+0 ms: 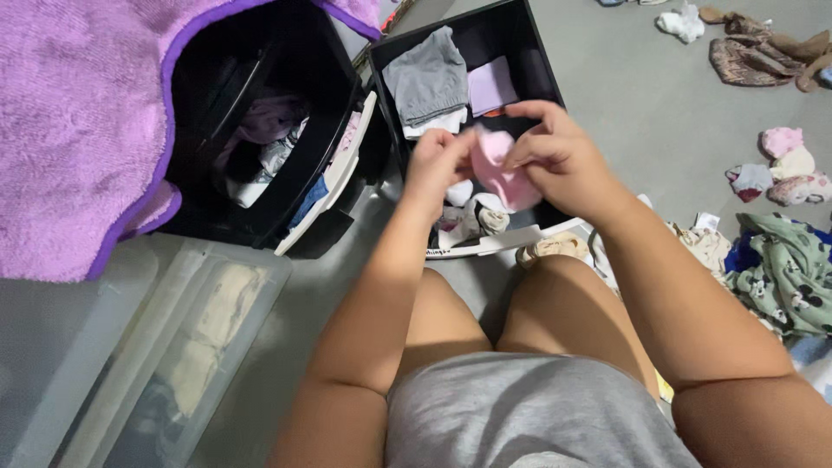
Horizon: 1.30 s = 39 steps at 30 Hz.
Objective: The person picks up clothing items from the floor by hand, bunches or folds them, and places them into a black drawer while in a bedroom. The person then stands and gathers additional items including a purple cloth and a yellow patterned garment.
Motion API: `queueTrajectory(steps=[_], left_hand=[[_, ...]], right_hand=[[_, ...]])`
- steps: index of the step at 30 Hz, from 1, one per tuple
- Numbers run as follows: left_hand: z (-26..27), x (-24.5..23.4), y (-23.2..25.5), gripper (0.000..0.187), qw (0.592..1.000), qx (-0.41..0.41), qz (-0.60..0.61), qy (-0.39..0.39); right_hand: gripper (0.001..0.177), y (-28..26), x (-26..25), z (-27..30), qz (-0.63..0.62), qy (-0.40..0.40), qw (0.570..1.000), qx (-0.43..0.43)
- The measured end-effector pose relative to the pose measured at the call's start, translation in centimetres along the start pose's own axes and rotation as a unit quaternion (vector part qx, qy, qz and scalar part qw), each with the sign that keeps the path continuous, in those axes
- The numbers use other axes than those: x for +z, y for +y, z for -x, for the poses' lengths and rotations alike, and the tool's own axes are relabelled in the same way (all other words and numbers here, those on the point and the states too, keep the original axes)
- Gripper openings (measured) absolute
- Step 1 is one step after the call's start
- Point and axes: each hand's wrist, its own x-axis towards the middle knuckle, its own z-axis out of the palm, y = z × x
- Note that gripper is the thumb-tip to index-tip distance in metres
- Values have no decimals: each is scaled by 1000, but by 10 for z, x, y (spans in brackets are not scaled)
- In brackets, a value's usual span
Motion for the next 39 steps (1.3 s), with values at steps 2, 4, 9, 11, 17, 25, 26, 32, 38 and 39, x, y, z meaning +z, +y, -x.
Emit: queueTrajectory(steps=[2,4,9,11,17,25,26,32,38,39], left_hand=[[-2,7,-12,30,999,15,-26,-18],[5,14,-27,46,976,143,-163,30],[47,21,-30,28,873,431,-229,8],[53,27,-25,27,857,469,-212,-32],[45,22,-10,18,802,419,-426,-23],[29,3,37,27,826,283,-463,-156],[26,3,33,27,825,282,-463,-159],[4,18,-12,29,978,59,-137,-144],[-55,17,-109,28,892,153,-415,-95],[-66,16,-126,26,894,56,-426,-125]], right_hand=[[31,-3,4,-3,-10,-2,1000,5],[31,-3,5,-6,-23,-6,1000,12],[30,-2,-2,-6,55,41,997,42],[35,-4,-3,-2,49,51,996,46],[39,1,-26,12,302,48,952,10],[39,55,-61,36,183,-36,975,124],[27,67,-61,41,31,-12,986,165],[24,109,-26,49,-201,140,930,274],[60,108,-9,94,241,133,947,166],[50,105,-12,108,174,159,955,179]])
